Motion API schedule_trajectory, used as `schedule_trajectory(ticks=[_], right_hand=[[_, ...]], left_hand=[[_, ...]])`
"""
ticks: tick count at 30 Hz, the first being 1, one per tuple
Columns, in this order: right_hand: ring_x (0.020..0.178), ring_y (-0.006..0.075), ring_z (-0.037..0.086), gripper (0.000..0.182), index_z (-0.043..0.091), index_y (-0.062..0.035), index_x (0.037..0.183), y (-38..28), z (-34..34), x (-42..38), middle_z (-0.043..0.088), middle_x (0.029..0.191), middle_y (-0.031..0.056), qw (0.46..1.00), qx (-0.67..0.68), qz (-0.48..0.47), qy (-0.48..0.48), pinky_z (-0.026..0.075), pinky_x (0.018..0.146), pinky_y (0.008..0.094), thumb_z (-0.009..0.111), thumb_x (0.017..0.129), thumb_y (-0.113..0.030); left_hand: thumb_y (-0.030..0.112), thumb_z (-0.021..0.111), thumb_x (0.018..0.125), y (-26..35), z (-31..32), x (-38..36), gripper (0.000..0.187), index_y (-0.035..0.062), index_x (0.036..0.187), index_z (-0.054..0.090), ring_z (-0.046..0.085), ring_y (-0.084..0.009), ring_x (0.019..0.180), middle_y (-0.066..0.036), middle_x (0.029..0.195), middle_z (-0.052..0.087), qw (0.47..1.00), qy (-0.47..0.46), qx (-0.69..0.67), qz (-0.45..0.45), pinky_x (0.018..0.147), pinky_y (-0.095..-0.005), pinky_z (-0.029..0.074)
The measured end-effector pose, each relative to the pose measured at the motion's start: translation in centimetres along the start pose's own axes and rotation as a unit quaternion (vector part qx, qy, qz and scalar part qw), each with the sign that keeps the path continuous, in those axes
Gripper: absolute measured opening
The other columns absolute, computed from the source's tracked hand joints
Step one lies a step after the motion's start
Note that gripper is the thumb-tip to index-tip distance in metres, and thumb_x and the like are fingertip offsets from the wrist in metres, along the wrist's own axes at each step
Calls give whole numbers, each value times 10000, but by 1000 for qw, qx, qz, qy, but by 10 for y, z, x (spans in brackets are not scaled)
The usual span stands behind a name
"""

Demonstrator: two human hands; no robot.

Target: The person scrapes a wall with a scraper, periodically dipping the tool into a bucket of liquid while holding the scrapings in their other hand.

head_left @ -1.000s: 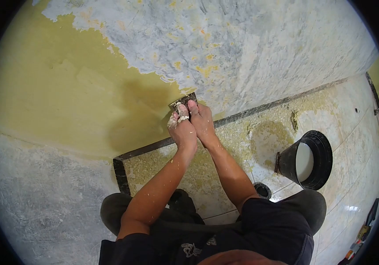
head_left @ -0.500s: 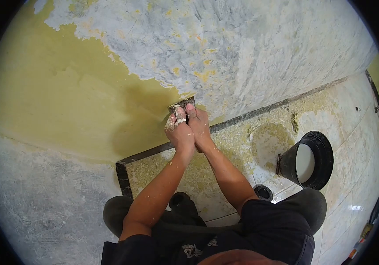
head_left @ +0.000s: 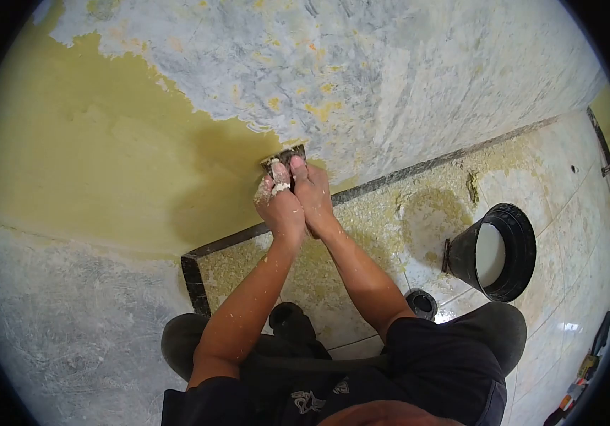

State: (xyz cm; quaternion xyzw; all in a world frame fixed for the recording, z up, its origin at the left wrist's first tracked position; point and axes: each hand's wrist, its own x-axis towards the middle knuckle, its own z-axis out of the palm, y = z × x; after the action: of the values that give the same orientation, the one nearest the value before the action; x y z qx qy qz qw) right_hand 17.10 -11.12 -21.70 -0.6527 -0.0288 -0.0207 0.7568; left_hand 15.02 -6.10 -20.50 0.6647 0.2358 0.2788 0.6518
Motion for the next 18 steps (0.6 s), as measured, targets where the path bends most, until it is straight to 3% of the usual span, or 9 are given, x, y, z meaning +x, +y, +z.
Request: schedule_trajectory(ticks=[4, 6, 7, 9, 10, 13, 16, 18], right_hand=[[626, 121, 380, 532, 513, 49, 717, 7, 4, 0, 476, 622, 20, 999, 33, 16, 0, 363, 549, 341, 461, 1004, -397], [622, 118, 381, 539, 514, 45, 712, 7, 0, 0, 474, 622, 8, 1000, -2, -9, -3, 361, 545, 339, 462, 1005, -405], [622, 118, 381, 539, 514, 45, 712, 10, 0, 0, 474, 622, 8, 1000, -3, -15, -2, 361, 545, 339, 462, 1005, -405], [617, 120, 379, 540, 512, 46, 702, 17, 2, 5, 463, 605, 19, 999, 35, 6, -1, 360, 543, 349, 461, 1005, -399], [617, 120, 379, 540, 512, 46, 702, 9, 2, 7, 463, 605, 19, 999, 37, 7, -2, 360, 543, 349, 461, 1005, -399], [624, 124, 388, 528, 533, 54, 724, -7, -1, -2, 468, 604, 39, 999, 31, 31, 2, 373, 555, 354, 461, 1003, -388], [630, 129, 400, 510, 556, 60, 749, 6, -3, 0, 474, 612, 49, 998, -53, -25, 12, 386, 566, 353, 464, 1001, -374], [588, 318, 470, 470, 579, 85, 790, 22, -6, -4, 548, 647, 246, 999, -24, 26, -4, 411, 621, 445, 449, 989, -320]], left_hand=[[280, 580, 949, 2, -2, 1, 340, -45, 901, 669, 551, -200, 703, -123, 781, 670, 1000, 2, -18, 8, 679, -370, 442], [209, 566, 979, -6, -2, 6, 246, -14, 938, 661, 539, -114, 778, -36, 859, 642, 999, -19, 33, -22, 690, -303, 445], [209, 566, 979, -5, 0, 4, 246, -14, 938, 661, 539, -114, 778, -36, 859, 642, 999, -21, 29, -18, 690, -303, 445], [230, 575, 976, -5, 3, 1, 262, -15, 934, 660, 542, -122, 771, -45, 850, 644, 1000, -1, 14, -9, 690, -307, 446], [309, 561, 957, -2, 5, 2, 374, -43, 889, 669, 579, -241, 712, -157, 794, 681, 997, 18, 62, 46, 684, -390, 444], [308, 559, 959, 7, 2, 3, 372, -37, 879, 672, 576, -240, 705, -149, 783, 681, 999, -5, 20, 33, 677, -390, 443], [298, 565, 959, -11, 0, 2, 357, -34, 885, 672, 578, -242, 706, -142, 781, 681, 1000, -2, 25, 1, 682, -388, 444], [295, 563, 960, -25, 3, -2, 352, -38, 906, 663, 559, -213, 709, -130, 785, 672, 997, 30, 59, -27, 687, -381, 446]])
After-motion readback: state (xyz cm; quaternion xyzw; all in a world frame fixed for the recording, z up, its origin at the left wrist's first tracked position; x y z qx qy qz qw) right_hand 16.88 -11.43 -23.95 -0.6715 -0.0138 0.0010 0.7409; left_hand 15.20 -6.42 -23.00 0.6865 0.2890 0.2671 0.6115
